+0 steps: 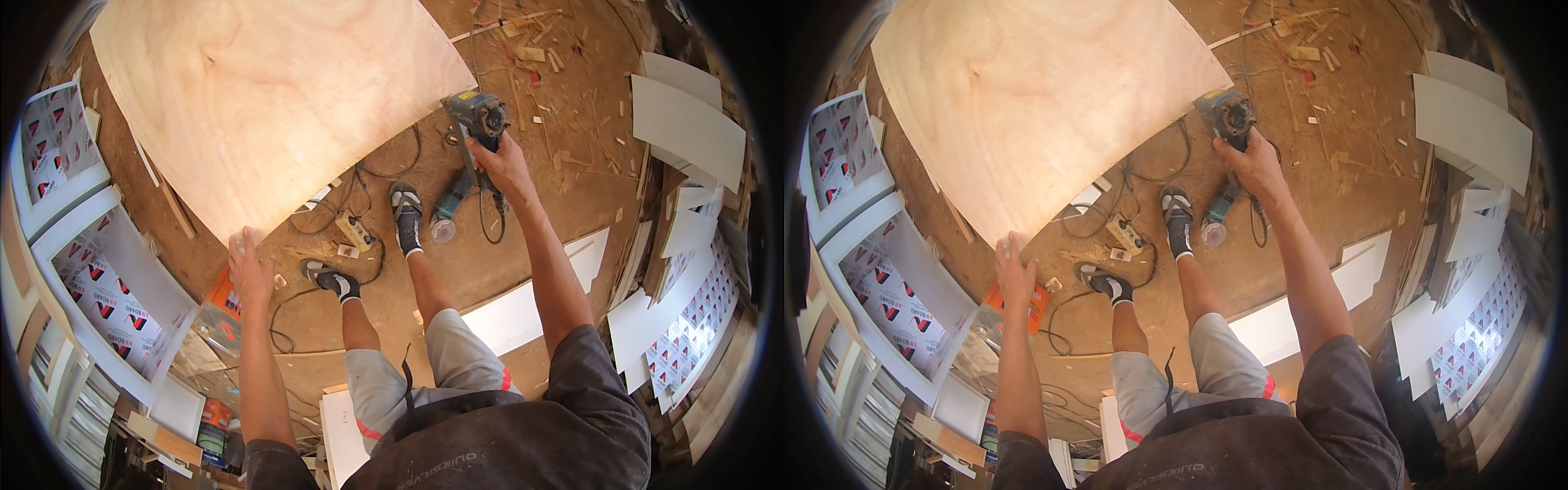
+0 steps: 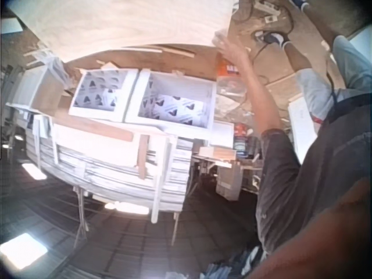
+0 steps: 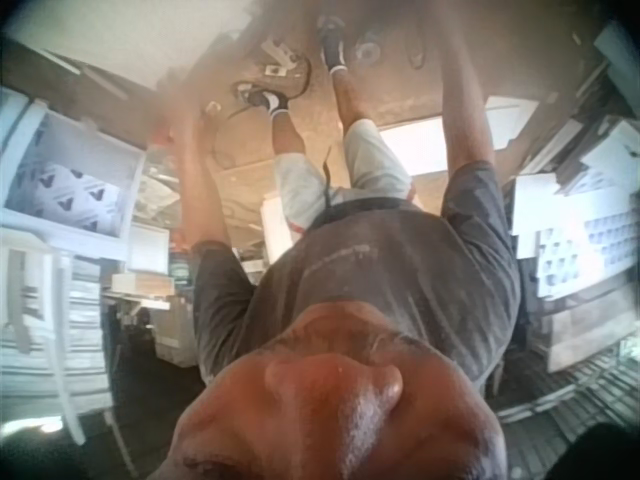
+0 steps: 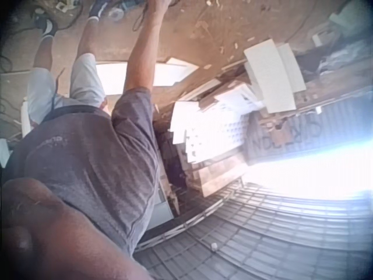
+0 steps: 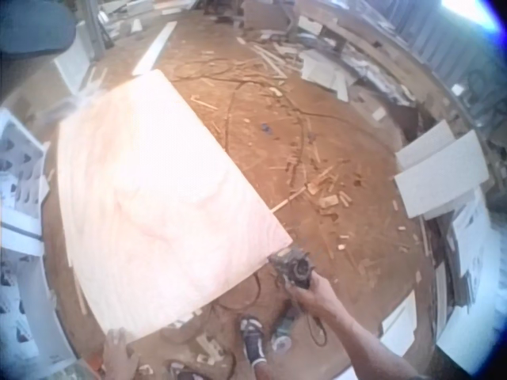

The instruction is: The person constructs a wooden component by using a nail gun to attach wooden strips to the edges of a plywood sheet and uses a pencil to mark the board for alignment.

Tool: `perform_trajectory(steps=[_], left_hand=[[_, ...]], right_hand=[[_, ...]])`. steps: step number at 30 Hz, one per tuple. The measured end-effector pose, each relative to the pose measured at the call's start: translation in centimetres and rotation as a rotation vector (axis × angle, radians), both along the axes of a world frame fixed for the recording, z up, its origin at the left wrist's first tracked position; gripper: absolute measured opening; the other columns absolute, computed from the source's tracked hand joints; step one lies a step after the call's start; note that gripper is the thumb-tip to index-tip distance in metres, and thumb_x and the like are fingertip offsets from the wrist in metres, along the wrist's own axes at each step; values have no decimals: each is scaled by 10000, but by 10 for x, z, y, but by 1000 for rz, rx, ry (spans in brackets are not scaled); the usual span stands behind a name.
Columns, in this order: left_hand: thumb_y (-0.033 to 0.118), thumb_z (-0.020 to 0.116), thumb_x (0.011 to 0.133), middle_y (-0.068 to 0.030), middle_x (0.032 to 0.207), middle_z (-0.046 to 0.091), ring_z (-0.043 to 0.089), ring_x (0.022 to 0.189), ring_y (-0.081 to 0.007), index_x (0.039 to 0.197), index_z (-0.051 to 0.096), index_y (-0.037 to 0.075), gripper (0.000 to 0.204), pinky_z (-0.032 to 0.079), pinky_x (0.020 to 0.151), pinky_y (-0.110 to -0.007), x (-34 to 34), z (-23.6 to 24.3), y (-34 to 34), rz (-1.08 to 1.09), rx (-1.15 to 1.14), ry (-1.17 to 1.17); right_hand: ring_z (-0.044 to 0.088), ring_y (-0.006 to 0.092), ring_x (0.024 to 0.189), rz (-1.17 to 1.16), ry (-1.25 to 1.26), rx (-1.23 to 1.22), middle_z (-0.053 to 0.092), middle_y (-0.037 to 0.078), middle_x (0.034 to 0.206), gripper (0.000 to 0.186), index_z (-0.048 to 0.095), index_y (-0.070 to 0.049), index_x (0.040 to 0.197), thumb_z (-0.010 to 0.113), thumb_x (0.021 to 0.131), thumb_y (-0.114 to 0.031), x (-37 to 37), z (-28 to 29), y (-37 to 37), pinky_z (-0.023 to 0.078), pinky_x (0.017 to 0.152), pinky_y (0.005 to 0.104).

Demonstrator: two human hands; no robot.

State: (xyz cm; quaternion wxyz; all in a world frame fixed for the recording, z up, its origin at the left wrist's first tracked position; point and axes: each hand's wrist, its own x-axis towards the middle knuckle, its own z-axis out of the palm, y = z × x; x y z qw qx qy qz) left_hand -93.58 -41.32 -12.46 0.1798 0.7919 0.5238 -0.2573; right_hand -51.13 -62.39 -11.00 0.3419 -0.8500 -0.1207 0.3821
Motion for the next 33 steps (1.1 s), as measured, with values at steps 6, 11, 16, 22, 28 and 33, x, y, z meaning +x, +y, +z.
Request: perform_trajectory(steps=[6,11,16,22,28,33], left_hand=[[217,715,829,-213,1530,234,311,1377,-407,1521,288,174,814,353,1084,-505,2,-1,-1,7,-5,-2],[219,717,832,-219,1519,245,321,1365,-413,1516,295,164,805,355,1081,-507,-3,-2,-1,-8,15,-31],[231,717,839,-217,1514,248,328,1357,-417,1514,296,158,799,357,1077,-512,-3,1,-1,-16,16,-29],[232,711,846,-208,1518,243,326,1353,-422,1513,296,158,789,357,1072,-514,-5,1,2,-25,1,-31],[212,714,836,-225,1504,268,331,1357,-414,1509,314,150,785,346,1099,-477,-5,4,3,-15,-1,-33],[231,697,845,-214,1515,244,313,1359,-414,1510,307,155,775,340,1084,-509,-11,3,5,-33,5,-64]], right_hand=[[562,143,661,2,43,22,599,46,713,366,635,-8,994,698,839,-334,-29,-2,2,459,633,314],[582,191,725,36,-14,12,621,95,769,399,622,17,1004,692,836,-339,-42,-16,0,473,691,333],[528,84,634,64,-21,46,578,-4,700,274,638,-39,982,681,877,-288,-59,-8,7,432,585,270],[523,85,647,61,-60,39,577,-1,711,269,635,-30,990,683,872,-267,-84,-9,14,431,589,273],[512,81,645,78,-39,38,560,-14,712,268,623,-20,965,680,875,-265,-109,-3,21,421,589,267],[494,79,655,57,25,42,561,-25,725,265,629,-16,969,678,875,-259,-125,-3,27,424,600,271]])
